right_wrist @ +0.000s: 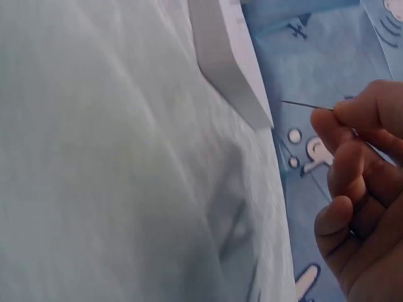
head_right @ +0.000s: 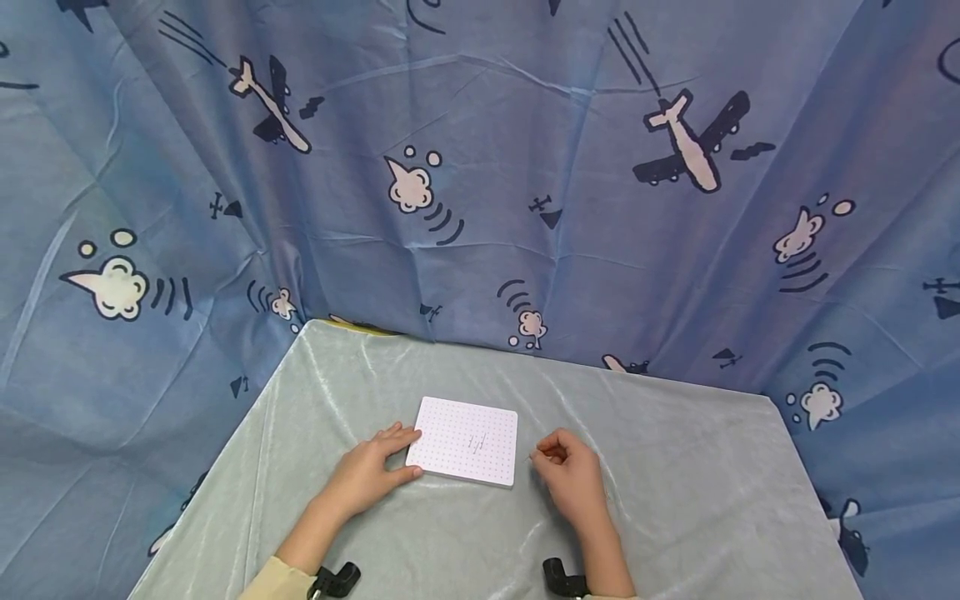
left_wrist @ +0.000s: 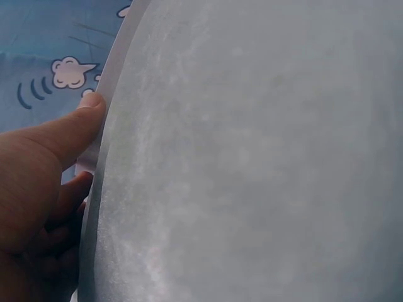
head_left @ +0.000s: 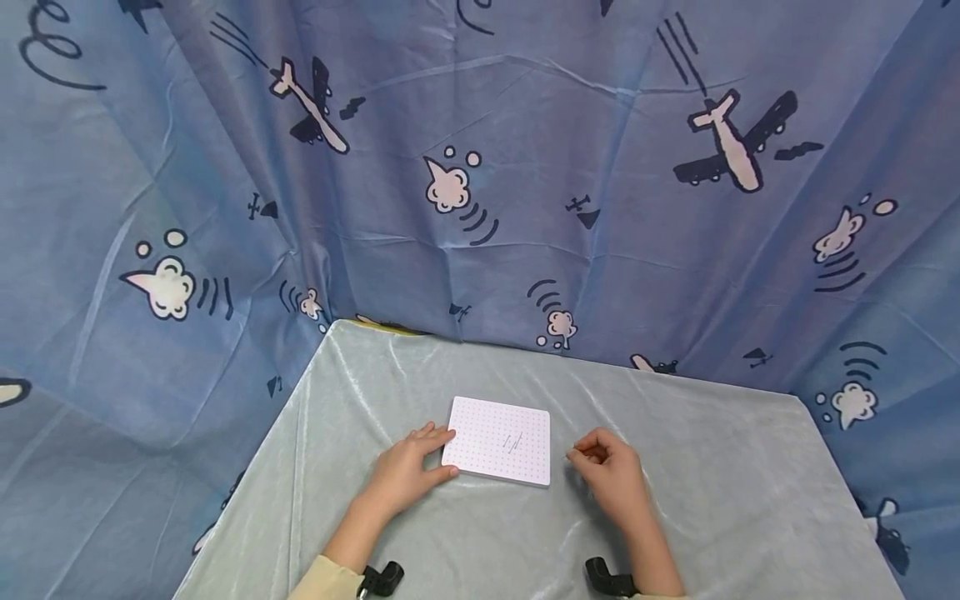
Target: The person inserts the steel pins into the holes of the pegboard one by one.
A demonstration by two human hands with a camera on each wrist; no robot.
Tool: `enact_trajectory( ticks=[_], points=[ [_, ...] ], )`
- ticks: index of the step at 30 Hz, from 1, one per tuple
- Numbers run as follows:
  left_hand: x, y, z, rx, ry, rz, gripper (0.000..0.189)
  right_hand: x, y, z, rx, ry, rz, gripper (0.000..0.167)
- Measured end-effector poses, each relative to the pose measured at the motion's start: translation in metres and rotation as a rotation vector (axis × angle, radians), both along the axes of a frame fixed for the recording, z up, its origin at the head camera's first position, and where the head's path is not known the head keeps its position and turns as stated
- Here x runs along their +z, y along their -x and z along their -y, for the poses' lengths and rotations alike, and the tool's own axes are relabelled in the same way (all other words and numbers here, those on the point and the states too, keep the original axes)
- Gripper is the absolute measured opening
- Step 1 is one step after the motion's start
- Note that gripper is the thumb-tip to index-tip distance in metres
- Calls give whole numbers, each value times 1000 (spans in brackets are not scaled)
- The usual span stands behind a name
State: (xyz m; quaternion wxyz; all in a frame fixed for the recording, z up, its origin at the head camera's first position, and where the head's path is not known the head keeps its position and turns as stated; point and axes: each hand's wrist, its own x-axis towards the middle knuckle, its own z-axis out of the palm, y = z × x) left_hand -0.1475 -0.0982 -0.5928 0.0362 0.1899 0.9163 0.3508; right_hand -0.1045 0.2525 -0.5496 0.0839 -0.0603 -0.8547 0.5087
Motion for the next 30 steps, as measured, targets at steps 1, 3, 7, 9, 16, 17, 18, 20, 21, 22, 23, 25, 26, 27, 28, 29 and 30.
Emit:
enact_trajectory(
  ticks=[1,3,7,9,16,17,18,20,21,22,23,25,26,27,28,29,30],
  points=[
    [0,0,0,1,1,3,64,-1,1,4,11,1,-9,14],
    [0,0,0,-1,0,7,64,-3,3,10,28,-5,-19,18],
    [2,-1,0,-6,4,8,64,-7,6,21,59,-15,-55,22],
    [2,-1,0,-8,8,4,65,-7,7,25,68,-13,-71,23],
    [1,0,1,-7,11,7,65,-10,10,36,97,-15,-114,24],
    [1,0,1,-8,10,6,65,-10,11,37,99,-19,-118,25],
    [1,0,1,-8,8,5,64,-11,11,38,101,-22,-122,26],
    [0,0,1,-8,2,-2,64,-12,12,40,107,-30,-126,28],
    [0,0,1,-9,2,-5,64,-11,12,41,112,-31,-128,28],
    [0,0,1,-10,0,-10,64,-11,12,42,116,-36,-128,28],
    [0,0,1,-11,-1,-15,64,-11,13,43,120,-44,-128,28],
    [0,0,1,-14,1,-23,64,-10,13,44,126,-62,-129,28],
    [0,0,1,-15,4,-24,64,-10,13,45,128,-74,-129,28],
    [0,0,1,-15,5,-19,64,-10,13,45,129,-85,-127,28],
    [-1,0,1,-13,5,-18,64,-10,13,46,130,-96,-124,28],
    [-1,0,1,-12,6,-14,64,-10,14,46,131,-108,-121,29],
    [-1,0,2,-11,6,-11,64,-9,14,47,130,-118,-117,30]
  ],
)
